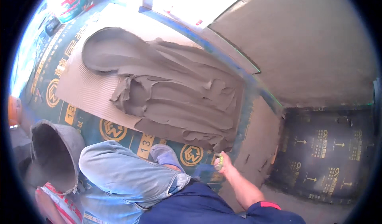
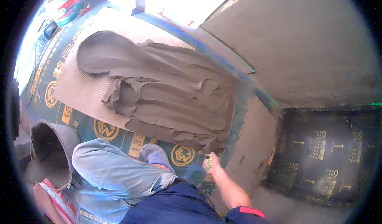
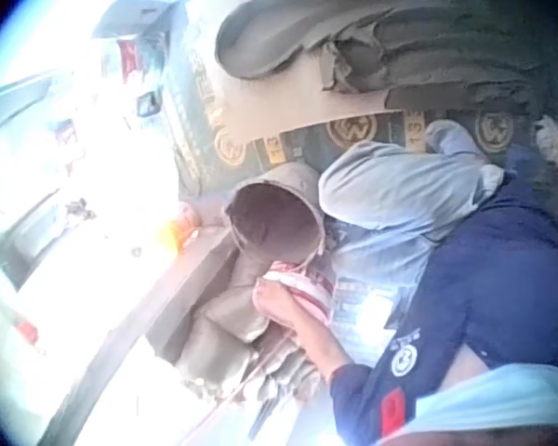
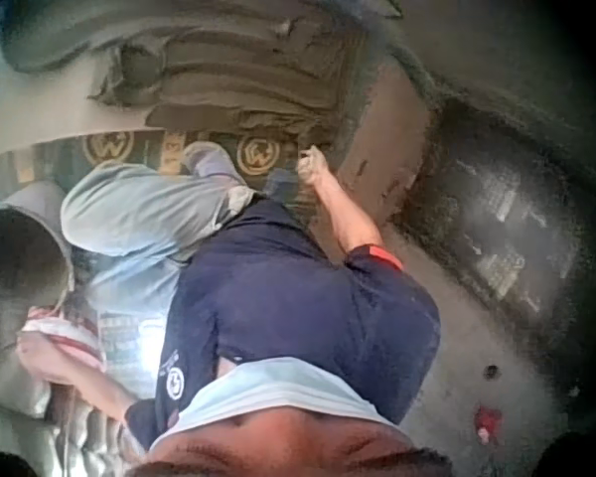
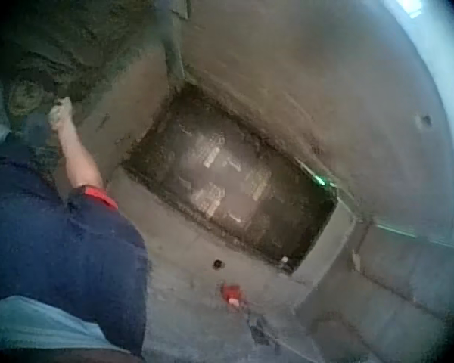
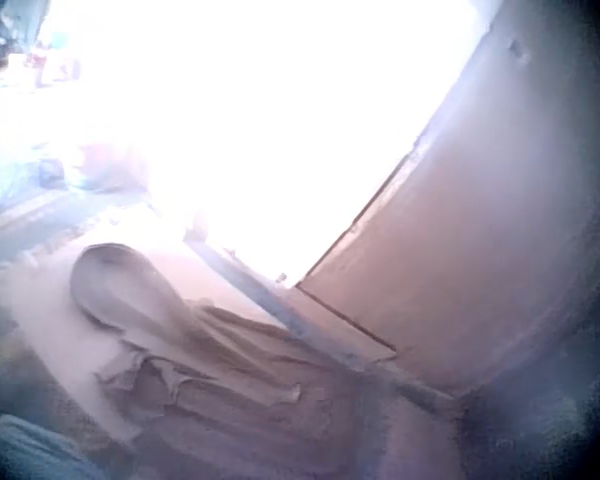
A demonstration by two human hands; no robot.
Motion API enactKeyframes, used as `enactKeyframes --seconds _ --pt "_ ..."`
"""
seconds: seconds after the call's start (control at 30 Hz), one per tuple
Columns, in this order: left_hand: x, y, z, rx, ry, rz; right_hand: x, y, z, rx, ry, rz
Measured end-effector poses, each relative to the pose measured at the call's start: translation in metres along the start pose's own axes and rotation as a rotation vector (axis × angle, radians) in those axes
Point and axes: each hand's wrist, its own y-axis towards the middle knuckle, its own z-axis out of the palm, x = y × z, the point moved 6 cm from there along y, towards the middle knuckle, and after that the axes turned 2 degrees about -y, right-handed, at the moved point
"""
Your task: The person scoops mortar from a bucket and spreads it across the back of a large tile using a trowel.
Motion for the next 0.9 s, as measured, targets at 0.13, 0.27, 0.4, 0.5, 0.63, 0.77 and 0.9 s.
enactKeyframes --seconds 0.13,0.27,0.4,0.5,0.63,0.77,0.9 --pt "-0.022 -0.018 -0.027 -0.086 -0.047 -0.118 -0.075 -0.055 0.146 0.328 0.071 0.149" --pt "-0.024 -0.023 -0.031 -0.097 -0.131 -0.131 -0.136 -0.125 0.281 0.55 0.0 0.253" --pt "-0.024 -0.013 -0.018 -0.126 -0.183 -0.173 -0.183 -0.152 0.368 0.649 -0.057 0.294" --pt "-0.015 -0.006 -0.014 -0.202 -0.101 -0.087 -0.18 -0.172 0.393 0.625 -0.264 0.176" --pt "0.015 -0.003 0.002 -0.212 -0.07 -0.108 -0.107 -0.144 0.34 0.532 -0.983 -0.249" --pt "0.005 -0.005 -0.011 -0.318 -0.065 -0.056 -0.026 -0.121 0.238 0.041 -1.797 -0.833" --pt "0.02 0.003 0.006 -0.461 0.076 -0.02 -0.023 -0.11 0.18 0.035 -0.924 -0.337"
